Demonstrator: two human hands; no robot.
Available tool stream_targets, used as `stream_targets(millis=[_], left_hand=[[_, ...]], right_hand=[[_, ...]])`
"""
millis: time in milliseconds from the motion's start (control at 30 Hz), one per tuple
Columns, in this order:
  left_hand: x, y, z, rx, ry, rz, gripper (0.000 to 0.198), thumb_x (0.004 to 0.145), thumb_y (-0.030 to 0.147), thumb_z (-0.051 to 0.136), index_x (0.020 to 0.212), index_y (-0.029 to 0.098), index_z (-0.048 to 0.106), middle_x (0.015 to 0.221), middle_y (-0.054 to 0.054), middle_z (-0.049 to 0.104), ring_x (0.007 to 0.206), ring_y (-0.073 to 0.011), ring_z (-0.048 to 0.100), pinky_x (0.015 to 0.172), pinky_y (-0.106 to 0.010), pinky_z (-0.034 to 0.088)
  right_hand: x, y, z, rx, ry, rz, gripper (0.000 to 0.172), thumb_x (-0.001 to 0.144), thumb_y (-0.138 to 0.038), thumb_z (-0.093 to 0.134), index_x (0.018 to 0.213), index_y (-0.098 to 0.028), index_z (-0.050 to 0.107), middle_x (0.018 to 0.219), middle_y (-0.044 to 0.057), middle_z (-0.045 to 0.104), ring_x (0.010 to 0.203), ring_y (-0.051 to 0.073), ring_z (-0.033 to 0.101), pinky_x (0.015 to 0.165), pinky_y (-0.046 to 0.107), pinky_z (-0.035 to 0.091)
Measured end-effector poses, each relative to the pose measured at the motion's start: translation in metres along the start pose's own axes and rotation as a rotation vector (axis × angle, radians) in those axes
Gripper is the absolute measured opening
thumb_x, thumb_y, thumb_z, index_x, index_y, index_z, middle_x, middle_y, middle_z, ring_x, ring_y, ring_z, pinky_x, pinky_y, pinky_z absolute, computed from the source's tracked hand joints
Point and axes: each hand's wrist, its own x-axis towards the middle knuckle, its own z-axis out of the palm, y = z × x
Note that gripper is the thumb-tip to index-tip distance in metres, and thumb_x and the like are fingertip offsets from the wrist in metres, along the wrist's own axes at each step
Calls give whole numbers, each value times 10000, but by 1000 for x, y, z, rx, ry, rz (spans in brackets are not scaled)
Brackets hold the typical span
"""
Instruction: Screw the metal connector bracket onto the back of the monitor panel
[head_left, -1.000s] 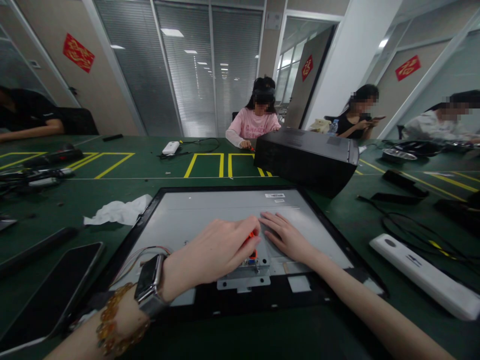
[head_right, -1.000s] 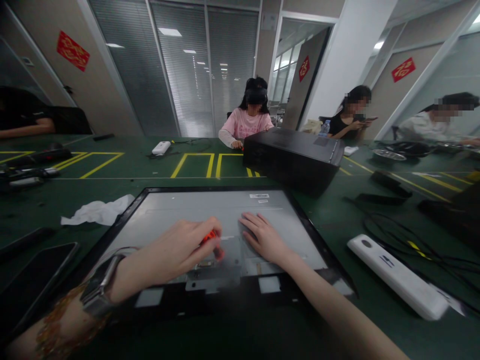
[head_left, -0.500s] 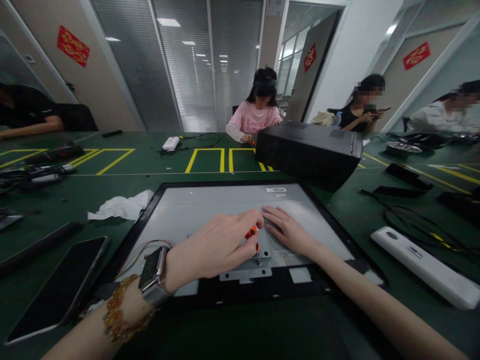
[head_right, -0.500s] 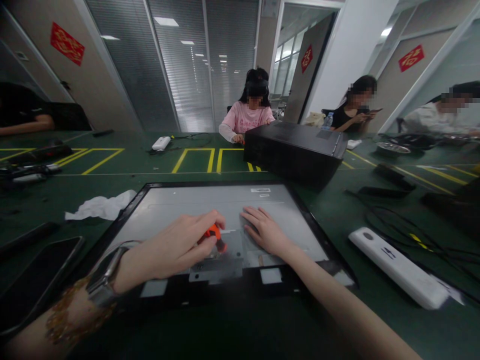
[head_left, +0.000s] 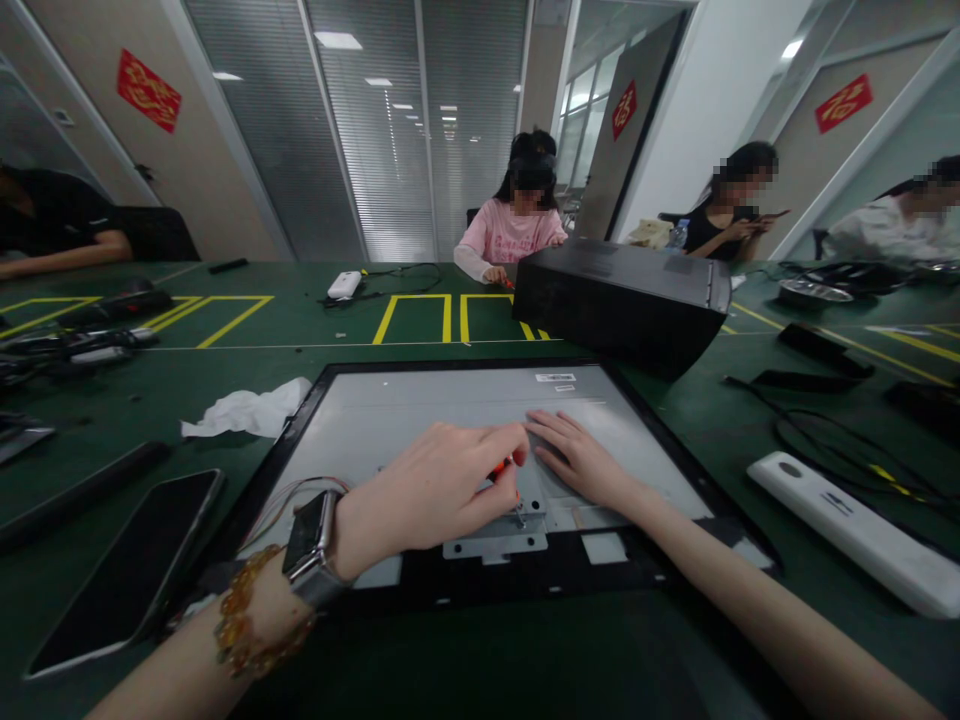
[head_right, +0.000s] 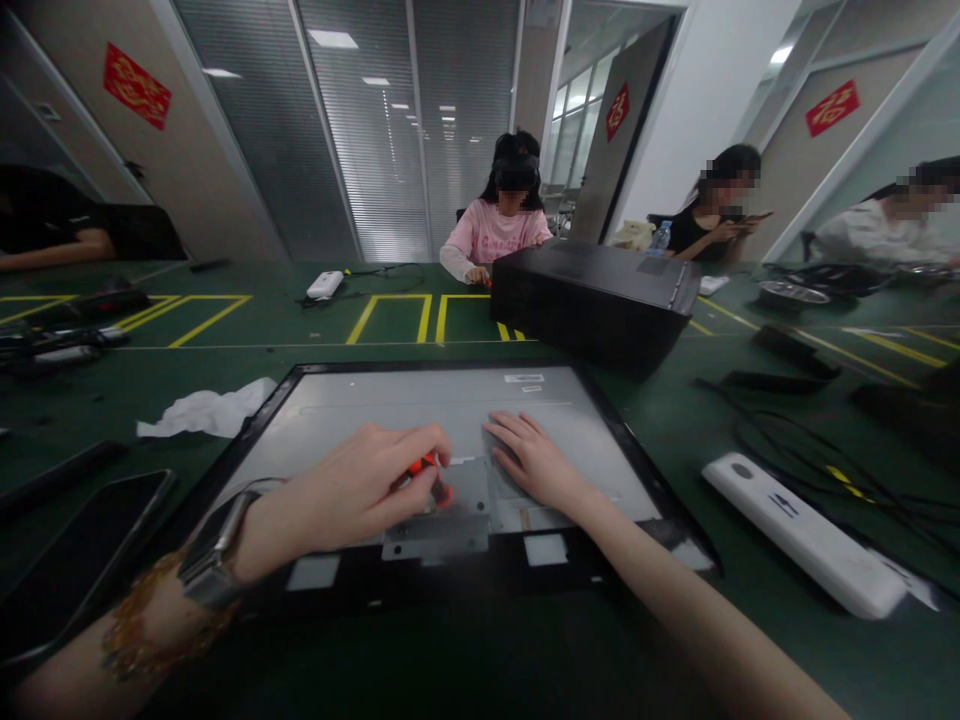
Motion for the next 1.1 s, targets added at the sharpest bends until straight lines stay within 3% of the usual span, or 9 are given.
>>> stream_targets(millis=[200,267,367,533,733,867,1000,1100], left_hand=[[-2,-2,2,26,19,45,128,889,181,428,995,189,500,827,5,643,611,-120,549,592,-254,368],[-1,-2,3,62,37,64,103,933,261,432,934,186,503,797,7,637,592,-118,539,570,-255,354],[2,-2,4,84,33,54,244,979,369,400,856,180,495,739,7,629,556,-113,535,533,-246,341],[3,-1,5,110,27,40,163,946,241,356,940,172,503,731,4,632,552,-115,549,542,-248,356],[1,1,4,80,28,8,195,865,210,395,1024,166,498,780,2,619,583,-129,550,581,-271,378],[0,-1,5,48,42,18,117,922,267,438,987,193,501,812,9,627,634,-133,569,603,-268,379],[1,-3,7,45,35,-5,257,988,425,392,1006,197,510,754,8,641,619,-137,580,583,-259,377],[1,-3,7,32,9,-15,226,994,337,355,981,179,517,742,-1,646,597,-121,577,575,-247,385]], right_hand=[[1,0,1,-5,13,-6,425,941,-276,443,1363,-235,475,1428,93,488,1329,234,426,1120,521,296],[1,0,1,-13,9,-10,423,944,-271,436,1362,-217,475,1427,104,487,1334,233,419,1121,518,296],[0,0,1,-28,-1,-11,425,950,-265,422,1367,-195,468,1430,116,481,1341,232,410,1125,510,292],[0,0,0,-27,5,-11,421,949,-275,430,1359,-192,478,1419,124,493,1331,239,425,1124,510,295],[0,-1,0,-22,13,-13,422,945,-283,439,1357,-202,481,1417,123,496,1324,243,435,1116,528,300],[0,-1,-1,-9,24,-13,418,945,-277,436,1356,-223,485,1414,113,501,1321,244,439,1111,531,309],[-1,-1,-1,-17,9,-11,424,945,-270,435,1362,-201,477,1420,121,493,1331,235,424,1120,515,299],[-1,0,0,-12,16,-13,428,942,-268,442,1365,-210,475,1422,115,491,1333,232,422,1123,509,296]])
